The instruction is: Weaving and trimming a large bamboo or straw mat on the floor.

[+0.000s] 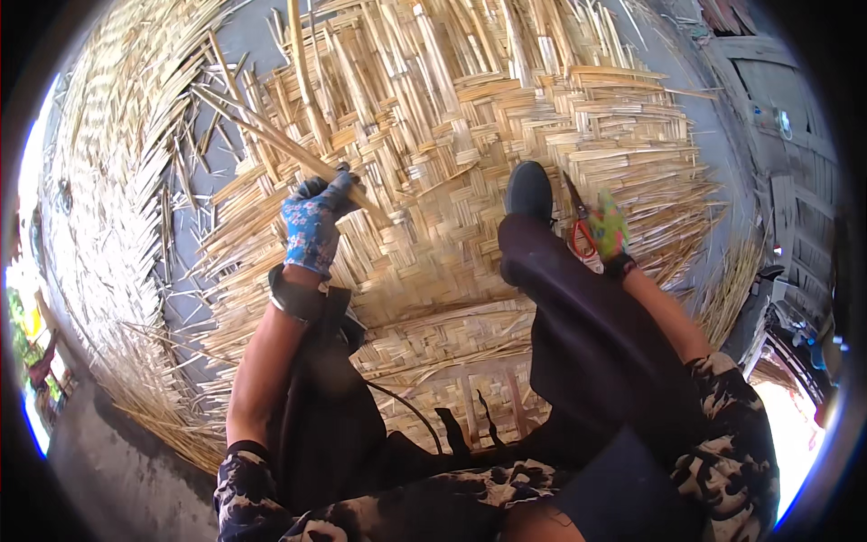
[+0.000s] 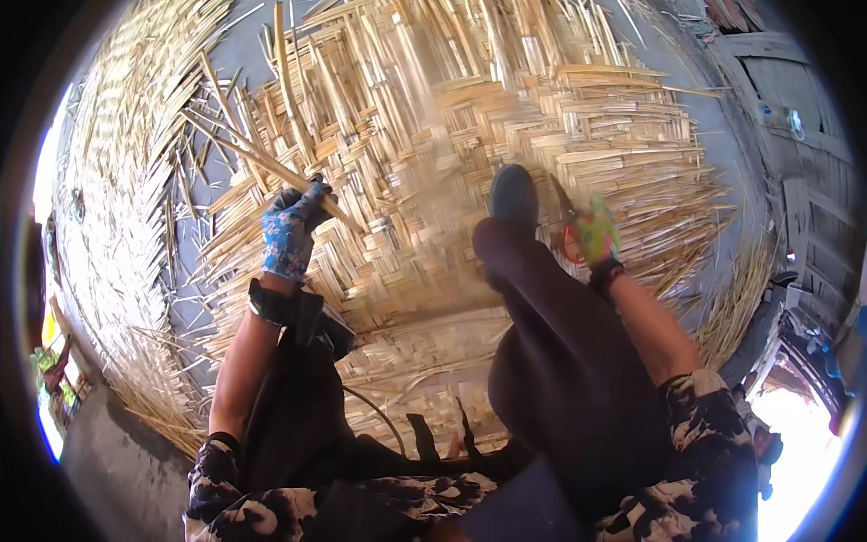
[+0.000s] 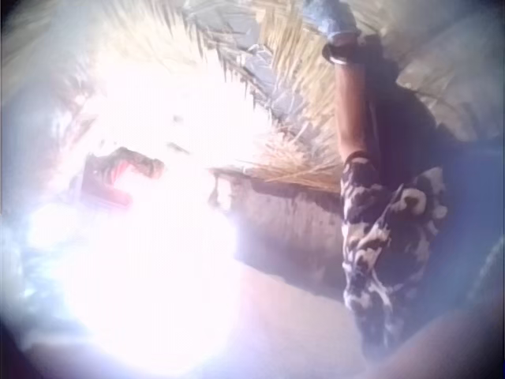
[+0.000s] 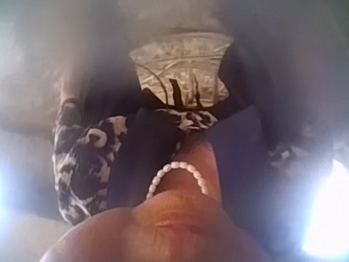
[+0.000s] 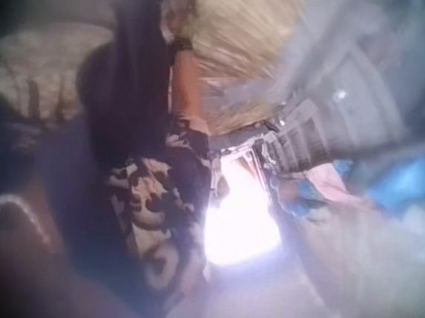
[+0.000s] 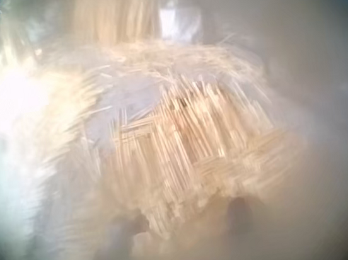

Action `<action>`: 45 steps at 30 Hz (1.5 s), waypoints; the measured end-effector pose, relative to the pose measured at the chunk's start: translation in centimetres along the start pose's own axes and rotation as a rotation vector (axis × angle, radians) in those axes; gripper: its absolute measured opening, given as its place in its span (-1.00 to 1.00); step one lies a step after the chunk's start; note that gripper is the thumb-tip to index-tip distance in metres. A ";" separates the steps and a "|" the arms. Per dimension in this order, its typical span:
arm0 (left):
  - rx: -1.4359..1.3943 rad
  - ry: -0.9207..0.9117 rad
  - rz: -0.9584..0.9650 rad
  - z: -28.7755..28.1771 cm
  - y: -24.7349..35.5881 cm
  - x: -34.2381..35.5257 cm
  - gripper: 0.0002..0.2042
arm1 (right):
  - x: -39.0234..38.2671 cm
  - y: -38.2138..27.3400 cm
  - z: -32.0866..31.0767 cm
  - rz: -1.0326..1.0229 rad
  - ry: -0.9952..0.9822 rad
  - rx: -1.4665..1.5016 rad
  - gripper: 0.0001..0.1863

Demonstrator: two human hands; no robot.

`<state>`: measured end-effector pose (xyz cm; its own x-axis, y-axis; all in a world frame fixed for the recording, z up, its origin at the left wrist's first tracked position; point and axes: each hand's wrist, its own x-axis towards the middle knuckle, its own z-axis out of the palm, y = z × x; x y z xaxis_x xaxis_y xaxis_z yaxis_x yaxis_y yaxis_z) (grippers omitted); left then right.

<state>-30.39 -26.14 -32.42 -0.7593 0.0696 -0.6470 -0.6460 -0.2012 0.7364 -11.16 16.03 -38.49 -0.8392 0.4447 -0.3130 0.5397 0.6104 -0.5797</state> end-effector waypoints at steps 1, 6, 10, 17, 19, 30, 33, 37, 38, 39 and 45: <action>-0.084 0.012 0.010 0.4 -0.5 0.3 -0.90 | -1.0 1.9 -0.8 0.063 -0.060 -0.246 -0.55; -0.105 -0.001 -0.056 0.9 -0.5 0.3 -0.91 | -2.4 3.9 0.6 -0.027 -0.020 -0.752 -0.52; -0.141 0.061 -0.028 0.1 -1.3 0.6 -0.88 | -2.5 3.0 1.9 -0.131 0.027 -0.774 -0.53; -0.028 0.086 0.076 -2.1 0.6 -0.1 -0.82 | 1.0 -4.5 1.6 -0.136 -0.008 0.314 -0.56; -0.223 0.042 0.079 0.0 0.2 1.4 -0.91 | 3.6 -10.6 -2.2 -0.263 -0.213 0.402 -0.55; -0.581 0.224 -0.071 0.4 -0.4 0.7 -0.91 | 1.0 -19.0 13.1 0.852 -1.519 1.577 -0.54; -0.576 0.179 -0.089 -0.3 -1.8 0.1 -0.93 | -1.5 -23.9 13.8 0.717 -1.019 1.115 -0.62; -0.436 0.156 -0.125 -0.7 -3.2 1.2 -0.92 | -1.6 -19.4 15.6 0.784 -1.126 1.164 -0.64; -0.386 0.150 -0.144 -0.7 -3.3 1.2 -0.91 | -1.6 -18.5 15.7 0.793 -1.197 1.207 -0.64; -0.300 0.151 -0.156 -0.7 -3.3 1.2 -0.90 | -1.6 -17.5 15.6 0.797 -1.273 1.248 -0.64; -0.101 0.125 0.047 -2.2 -0.8 4.0 -0.83 | 0.3 -13.7 16.3 0.753 -1.479 1.408 -0.64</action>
<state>-32.74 -27.89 -36.02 -0.7688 -0.0627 -0.6365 -0.5939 -0.2992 0.7468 -19.90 -2.90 -42.91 -0.3530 -0.8050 -0.4769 0.8905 -0.4455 0.0927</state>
